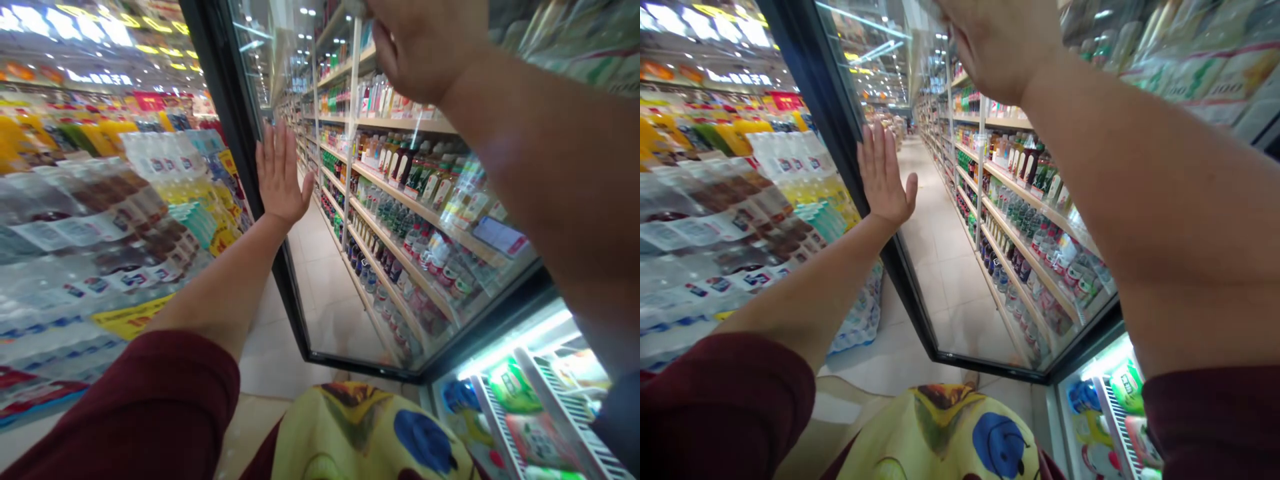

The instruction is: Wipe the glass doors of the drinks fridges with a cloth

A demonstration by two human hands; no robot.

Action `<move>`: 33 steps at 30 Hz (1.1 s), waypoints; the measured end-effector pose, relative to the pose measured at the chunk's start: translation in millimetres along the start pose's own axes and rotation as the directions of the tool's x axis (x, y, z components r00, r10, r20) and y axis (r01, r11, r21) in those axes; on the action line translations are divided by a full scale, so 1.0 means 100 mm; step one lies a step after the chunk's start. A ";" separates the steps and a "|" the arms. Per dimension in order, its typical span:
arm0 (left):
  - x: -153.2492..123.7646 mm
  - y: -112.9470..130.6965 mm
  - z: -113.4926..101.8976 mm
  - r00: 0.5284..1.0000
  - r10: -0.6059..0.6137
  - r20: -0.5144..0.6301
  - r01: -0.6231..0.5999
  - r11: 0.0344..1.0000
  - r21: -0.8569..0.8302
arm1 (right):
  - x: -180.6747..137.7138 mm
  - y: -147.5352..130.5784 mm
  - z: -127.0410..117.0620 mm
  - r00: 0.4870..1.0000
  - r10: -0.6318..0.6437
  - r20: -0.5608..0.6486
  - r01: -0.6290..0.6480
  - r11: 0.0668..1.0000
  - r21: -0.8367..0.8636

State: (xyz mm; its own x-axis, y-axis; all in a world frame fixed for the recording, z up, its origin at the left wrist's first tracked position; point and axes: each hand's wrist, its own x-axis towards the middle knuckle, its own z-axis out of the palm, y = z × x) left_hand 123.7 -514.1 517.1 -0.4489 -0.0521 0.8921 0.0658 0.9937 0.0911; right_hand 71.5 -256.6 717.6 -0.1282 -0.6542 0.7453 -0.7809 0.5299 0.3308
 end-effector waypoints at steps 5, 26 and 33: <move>0.01 0.00 0.02 1.000 0.021 0.011 -0.022 0.999 0.039 | 0.05 -0.07 0.11 0.826 0.513 -0.233 -0.546 0.831 -0.108; 0.89 0.94 0.18 0.961 0.245 -0.131 -0.252 0.967 -0.039 | -0.74 0.54 -0.17 0.922 0.353 -0.158 -0.384 0.881 -0.276; 1.31 0.91 0.01 0.951 0.258 -0.170 -0.272 0.960 -0.067 | -1.01 0.64 -0.14 0.891 0.424 -0.164 -0.453 0.857 -0.244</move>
State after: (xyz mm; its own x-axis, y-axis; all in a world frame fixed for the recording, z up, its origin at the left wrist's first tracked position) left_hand 70.2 -430.6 642.2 -0.2587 0.1898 0.9471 0.2454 0.9613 -0.1256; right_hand 43.2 -148.9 671.5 -0.3454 -0.2694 0.8990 -0.4619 0.8827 0.0870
